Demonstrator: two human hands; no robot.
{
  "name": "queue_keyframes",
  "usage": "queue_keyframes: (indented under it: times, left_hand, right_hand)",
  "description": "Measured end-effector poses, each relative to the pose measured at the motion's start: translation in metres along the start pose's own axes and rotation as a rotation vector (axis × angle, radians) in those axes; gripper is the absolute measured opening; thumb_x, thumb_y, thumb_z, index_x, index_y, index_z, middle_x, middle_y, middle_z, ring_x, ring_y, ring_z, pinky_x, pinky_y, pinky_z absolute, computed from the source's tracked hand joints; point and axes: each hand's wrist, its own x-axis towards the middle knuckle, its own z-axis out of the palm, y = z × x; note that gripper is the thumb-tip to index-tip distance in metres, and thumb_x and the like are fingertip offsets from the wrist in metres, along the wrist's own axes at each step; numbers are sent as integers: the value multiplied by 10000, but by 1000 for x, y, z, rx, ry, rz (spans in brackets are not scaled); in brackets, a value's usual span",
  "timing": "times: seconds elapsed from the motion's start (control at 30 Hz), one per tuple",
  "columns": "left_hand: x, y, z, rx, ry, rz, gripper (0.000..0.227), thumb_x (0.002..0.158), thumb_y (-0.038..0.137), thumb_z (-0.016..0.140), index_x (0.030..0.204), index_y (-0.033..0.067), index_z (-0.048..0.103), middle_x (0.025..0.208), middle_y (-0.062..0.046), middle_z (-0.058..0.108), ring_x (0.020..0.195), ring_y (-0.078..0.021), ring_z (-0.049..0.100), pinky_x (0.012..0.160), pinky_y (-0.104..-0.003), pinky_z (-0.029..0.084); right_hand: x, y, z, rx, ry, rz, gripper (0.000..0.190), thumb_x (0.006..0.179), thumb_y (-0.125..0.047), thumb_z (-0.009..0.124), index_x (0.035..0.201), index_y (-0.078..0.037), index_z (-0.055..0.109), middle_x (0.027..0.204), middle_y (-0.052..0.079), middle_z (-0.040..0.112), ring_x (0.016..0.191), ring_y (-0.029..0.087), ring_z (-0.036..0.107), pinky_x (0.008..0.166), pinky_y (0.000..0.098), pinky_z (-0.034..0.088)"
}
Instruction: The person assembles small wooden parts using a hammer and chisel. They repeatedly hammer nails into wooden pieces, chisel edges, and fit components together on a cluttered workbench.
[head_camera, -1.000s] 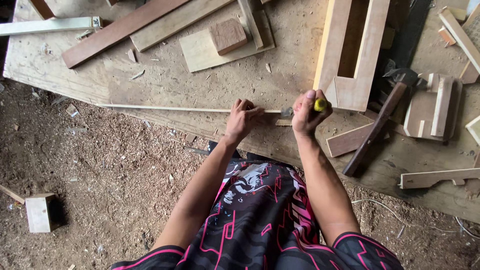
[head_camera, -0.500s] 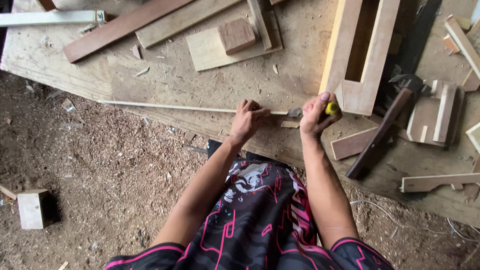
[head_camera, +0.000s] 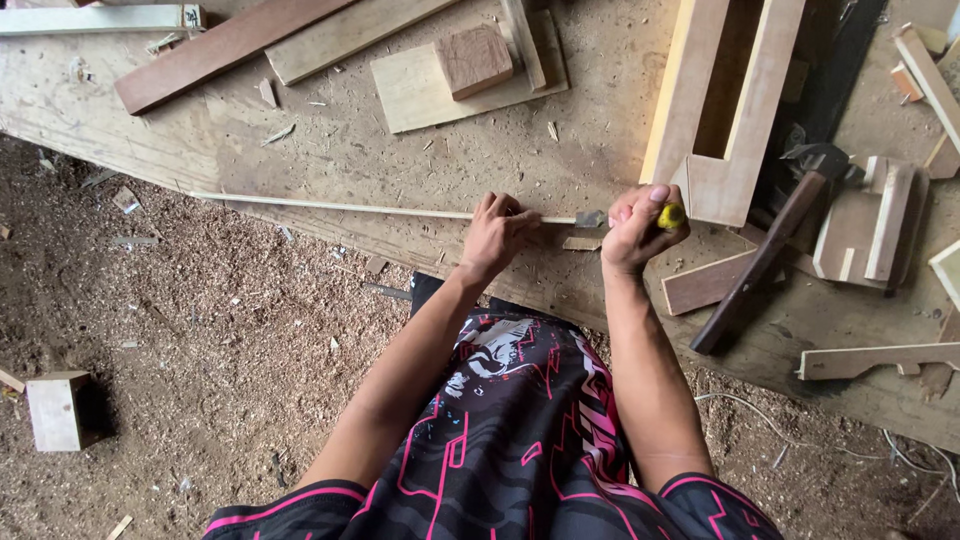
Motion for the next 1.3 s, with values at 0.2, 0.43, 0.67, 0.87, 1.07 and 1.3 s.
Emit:
queue_keyframes:
  times: [0.2, 0.43, 0.67, 0.87, 1.07, 1.3]
  left_hand:
    - [2, 1, -2, 3, -36, -34, 238, 973, 351, 666, 1140, 259, 808, 1069, -20, 652, 1028, -234, 511, 940, -381, 482]
    - [3, -3, 3, 7, -54, -31, 267, 979, 372, 645, 1168, 267, 803, 1079, -18, 654, 1014, -232, 503, 931, -369, 477]
    - [2, -5, 4, 6, -49, -47, 254, 986, 384, 654, 1159, 269, 801, 1066, -10, 652, 1011, -210, 511, 926, -360, 481]
    - [-1, -2, -2, 2, -11, -18, 253, 988, 338, 648, 1168, 255, 805, 1079, -28, 650, 1021, -229, 509, 925, -373, 471]
    - [4, 3, -4, -45, -63, -81, 248, 988, 344, 673, 1174, 234, 795, 1095, -31, 649, 1062, -247, 517, 970, -394, 468]
    - [18, 13, -15, -175, 25, -64, 385, 932, 335, 719, 1277, 165, 737, 1230, -88, 621, 1212, -267, 509, 1055, -479, 404]
  right_hand:
    - [1, -2, 1, -10, -9, -17, 476, 1112, -352, 568, 761, -86, 387, 601, 6, 423, 506, 99, 416, 450, 281, 332]
    - [1, -1, 0, -16, -3, -8, 492, 1111, -370, 572, 755, -89, 381, 592, 10, 419, 500, 101, 412, 450, 282, 329]
    - [2, -1, 1, -38, -5, -40, 504, 1096, -412, 573, 747, -117, 359, 552, -15, 404, 459, 84, 417, 418, 267, 329]
    - [-3, 2, 4, -63, -23, -57, 500, 1096, -413, 567, 739, -108, 395, 559, -7, 429, 457, 83, 433, 413, 268, 344]
    - [-3, -8, 5, -187, -278, -86, 351, 1085, -304, 588, 844, -80, 464, 638, 29, 555, 550, 104, 560, 506, 280, 473]
    - [17, -46, 0, -479, -507, -120, 177, 1094, -174, 600, 1003, -30, 550, 812, 75, 659, 713, 166, 662, 660, 317, 528]
